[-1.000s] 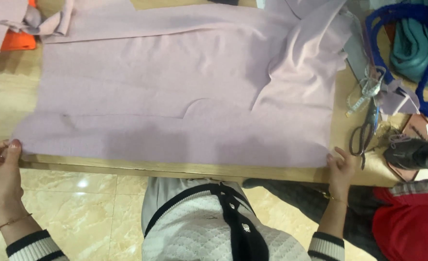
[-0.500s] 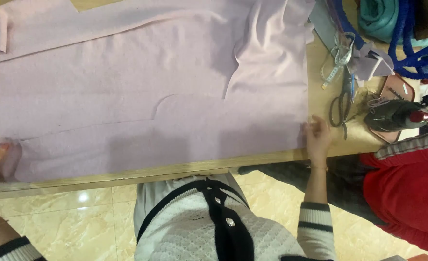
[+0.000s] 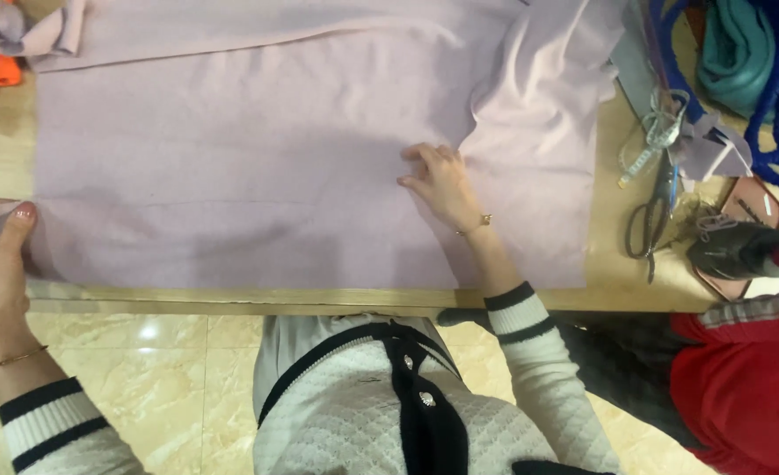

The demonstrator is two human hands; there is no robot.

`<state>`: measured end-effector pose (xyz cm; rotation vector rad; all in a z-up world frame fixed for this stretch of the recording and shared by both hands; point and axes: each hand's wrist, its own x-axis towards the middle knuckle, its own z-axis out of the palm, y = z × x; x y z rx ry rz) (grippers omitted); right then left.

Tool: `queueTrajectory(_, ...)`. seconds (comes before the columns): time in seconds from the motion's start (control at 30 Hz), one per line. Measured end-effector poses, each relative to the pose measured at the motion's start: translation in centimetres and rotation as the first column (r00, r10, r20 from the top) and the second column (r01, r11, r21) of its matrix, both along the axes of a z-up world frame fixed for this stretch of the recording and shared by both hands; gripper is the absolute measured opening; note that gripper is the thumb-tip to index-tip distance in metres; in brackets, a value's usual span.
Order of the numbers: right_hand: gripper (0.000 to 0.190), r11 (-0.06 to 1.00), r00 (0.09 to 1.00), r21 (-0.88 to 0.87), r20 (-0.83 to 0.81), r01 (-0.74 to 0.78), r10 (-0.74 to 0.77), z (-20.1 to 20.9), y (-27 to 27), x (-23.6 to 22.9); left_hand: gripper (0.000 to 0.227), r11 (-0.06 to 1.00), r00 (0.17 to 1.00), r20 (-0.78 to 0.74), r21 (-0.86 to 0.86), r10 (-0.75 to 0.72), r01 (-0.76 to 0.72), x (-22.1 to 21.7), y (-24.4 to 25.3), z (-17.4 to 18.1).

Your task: The person measures a piece of light purple fabric using a measuring tape and then smooths out a larger piece of the same fabric on a wooden table. They use a clear ruler and a blue pen to mark lines on the fabric.

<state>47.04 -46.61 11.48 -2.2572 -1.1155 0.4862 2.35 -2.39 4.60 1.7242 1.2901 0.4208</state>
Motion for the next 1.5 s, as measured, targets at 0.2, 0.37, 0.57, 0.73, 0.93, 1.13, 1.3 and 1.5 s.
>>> queueTrajectory(0.2, 0.013, 0.998, 1.0, -0.058, 0.016, -0.017, 0.018, 1.4, 0.2, 0.2, 0.015, 0.997, 0.947, 0.314, 0.006, 0.075, -0.081, -0.4, -0.1, -0.2)
queueTrajectory(0.37, 0.02, 0.995, 0.969, 0.053, 0.235, -0.087, 0.072, 2.4, -1.0, 0.9, 0.041, 0.99, 0.959, 0.273, 0.095, 0.074, -0.104, 0.4, -0.2, 2.0)
queueTrajectory(0.57, 0.007, 0.993, 0.99, 0.097, 0.131, -0.069, 0.056, 0.0, 0.2, 1.6, 0.015, 0.973, 0.944, 0.28, 0.196, -0.174, 0.121, 2.0, 1.3, -1.7)
queueTrajectory(0.73, 0.016, 0.983, 0.978, 0.176, 0.21, -0.048, 0.01, -0.9, -2.0, 2.4, 0.029, 0.803, 0.968, -0.028, 0.553, -0.25, 0.224, 4.1, -1.3, 0.5)
queueTrajectory(0.93, 0.028, 0.869, 0.9, 0.331, 0.105, 0.369, -0.422, -2.9, -15.0, 10.3, 0.031, 0.639, 0.95, -0.077, 0.723, -0.304, 0.263, 15.5, -14.2, 6.5)
queueTrajectory(1.13, 0.042, 0.706, 0.68, 0.209, 0.19, 0.676, -0.708, -10.4, -25.6, 18.8, 0.033, 0.317, 0.498, -0.128, 0.631, -0.858, 0.708, 27.3, -33.1, 6.7)
queueTrajectory(1.3, 0.049, 0.654, 0.632, 0.148, 0.173, 0.741, -0.755, -11.0, -24.6, 19.4, 0.048, 0.107, 0.307, -0.167, 0.7, -0.937, 0.707, 31.6, -40.8, 0.3)
queueTrajectory(1.5, 0.025, 0.605, 0.608, 0.187, 0.047, 0.774, -0.793, -11.3, -24.8, 21.1, 0.06, 0.08, 0.343, -0.279, 0.659, -0.897, 0.748, 32.1, -40.9, 1.8)
